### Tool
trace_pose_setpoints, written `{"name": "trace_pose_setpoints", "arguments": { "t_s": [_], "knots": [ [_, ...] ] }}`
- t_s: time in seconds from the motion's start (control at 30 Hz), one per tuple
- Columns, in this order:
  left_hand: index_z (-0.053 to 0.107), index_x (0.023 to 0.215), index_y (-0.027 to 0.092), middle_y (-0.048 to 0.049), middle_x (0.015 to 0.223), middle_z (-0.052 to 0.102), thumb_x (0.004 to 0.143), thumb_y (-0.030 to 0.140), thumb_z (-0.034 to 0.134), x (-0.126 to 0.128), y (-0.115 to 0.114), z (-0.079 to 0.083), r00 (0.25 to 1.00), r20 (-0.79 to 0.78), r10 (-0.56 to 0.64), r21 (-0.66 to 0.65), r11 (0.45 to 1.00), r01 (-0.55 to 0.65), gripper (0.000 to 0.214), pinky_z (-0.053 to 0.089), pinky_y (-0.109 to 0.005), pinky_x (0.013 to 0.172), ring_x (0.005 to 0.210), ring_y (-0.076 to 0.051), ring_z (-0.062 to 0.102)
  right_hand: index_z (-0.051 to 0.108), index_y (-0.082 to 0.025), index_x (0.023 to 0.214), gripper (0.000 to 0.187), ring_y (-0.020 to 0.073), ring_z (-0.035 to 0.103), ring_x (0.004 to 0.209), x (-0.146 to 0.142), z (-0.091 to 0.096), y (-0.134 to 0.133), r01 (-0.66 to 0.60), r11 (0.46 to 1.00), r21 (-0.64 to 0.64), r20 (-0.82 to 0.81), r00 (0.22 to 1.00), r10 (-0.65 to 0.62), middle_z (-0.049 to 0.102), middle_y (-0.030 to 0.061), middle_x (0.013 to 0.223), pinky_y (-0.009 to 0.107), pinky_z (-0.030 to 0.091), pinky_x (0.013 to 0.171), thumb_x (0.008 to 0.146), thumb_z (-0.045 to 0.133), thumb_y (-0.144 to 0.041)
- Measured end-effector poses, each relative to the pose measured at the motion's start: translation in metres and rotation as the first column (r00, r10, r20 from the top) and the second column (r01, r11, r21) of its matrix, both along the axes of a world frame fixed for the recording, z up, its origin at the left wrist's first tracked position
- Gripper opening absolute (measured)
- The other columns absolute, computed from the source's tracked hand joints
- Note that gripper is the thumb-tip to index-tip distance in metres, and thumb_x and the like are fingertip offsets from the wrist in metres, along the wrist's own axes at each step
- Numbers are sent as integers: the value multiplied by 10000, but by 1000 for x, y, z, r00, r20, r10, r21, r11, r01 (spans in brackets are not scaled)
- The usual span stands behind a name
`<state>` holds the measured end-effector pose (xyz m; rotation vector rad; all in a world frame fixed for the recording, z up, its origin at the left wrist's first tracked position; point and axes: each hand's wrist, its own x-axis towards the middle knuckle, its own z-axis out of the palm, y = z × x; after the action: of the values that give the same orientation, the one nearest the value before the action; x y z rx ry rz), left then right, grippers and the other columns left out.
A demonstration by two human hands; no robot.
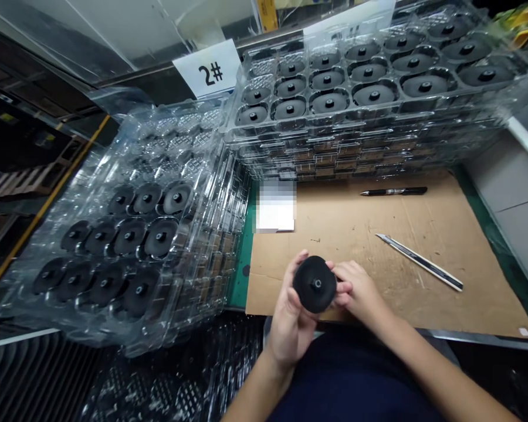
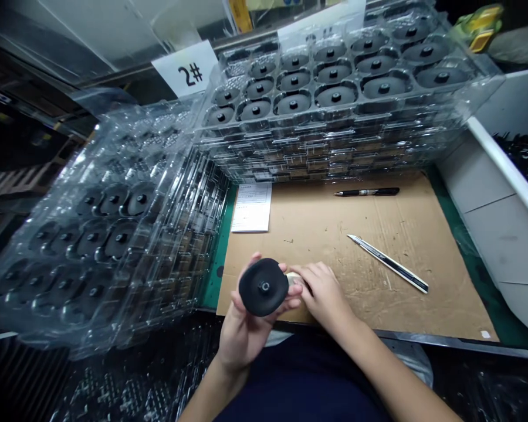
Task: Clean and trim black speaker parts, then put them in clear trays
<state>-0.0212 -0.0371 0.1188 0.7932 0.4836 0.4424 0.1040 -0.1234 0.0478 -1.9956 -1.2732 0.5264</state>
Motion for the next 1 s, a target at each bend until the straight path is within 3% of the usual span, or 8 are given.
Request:
{"name": "trace_pose_setpoints", "arguments": {
  "t_s": [0.03,0.1,0.17,0.2,0.37,0.6,0.87,1.0],
  "knots": [
    [357,1312,385,-72,1296,520,841,428,540,0,1,-2,999,-27,30,236,971,-23,507,404,-535,954,1063,-290,591,613,-222,1119,293,196,555,905,2,1,-3,22,1000,8,31,999,-22,630,69,997,350,455,811,857,483,-236],
    [300,1330,411,-68,1290,518,730,185,700,1,3,-7,994,-50,93,682,731,-34,757,360,-527,988,1128,-288,533,564,-239,1190,335,217,518,1040,11,5,-14,105,994,29,100,989,-108,578,78,1130,388,420,899,869,473,-263],
    [186,1371,429,-73,1269,521,642,45,730,1,5,-10,990,-66,125,872,490,-3,987,361,-516,979,1134,-281,507,541,-247,1215,349,237,476,1114,27,8,-29,230,972,57,173,956,-236,539,83,1189,427,363,963,875,470,-282],
    [120,1387,430,-80,1256,523,631,26,729,1,5,-11,989,-84,123,896,444,20,1051,376,-509,960,1118,-277,511,535,-237,1224,359,254,456,1136,36,7,-37,303,950,71,210,927,-311,523,96,1205,452,333,981,874,475,-289],
    [36,1408,381,-98,1240,506,648,55,733,4,4,-11,975,-171,144,875,478,83,1082,372,-480,967,1122,-270,494,616,-135,1106,366,355,432,1111,81,-17,-66,582,809,79,347,745,-570,541,175,1141,547,305,921,839,530,-370],
    [115,1418,317,-84,1203,487,661,99,739,9,9,-5,922,-220,320,852,523,22,1005,354,-425,1006,1123,-250,478,603,-170,982,231,233,566,951,71,-4,-58,546,830,113,250,793,-556,627,94,996,398,422,858,877,484,-337],
    [123,1419,314,-86,1201,484,643,90,753,10,15,-2,872,-135,470,916,394,-71,1024,385,-408,996,1121,-238,477,552,-224,1056,186,142,580,928,10,80,-42,227,957,181,-74,973,-217,595,37,1002,240,461,794,878,514,-188],
    [122,1425,262,-110,1185,507,622,112,774,5,18,-7,855,-53,516,981,188,-52,1046,405,-441,981,1101,-246,499,568,-222,1055,206,116,576,922,8,91,-37,117,977,181,19,992,-122,609,15,1000,214,440,797,860,551,-160]
  ]
}}
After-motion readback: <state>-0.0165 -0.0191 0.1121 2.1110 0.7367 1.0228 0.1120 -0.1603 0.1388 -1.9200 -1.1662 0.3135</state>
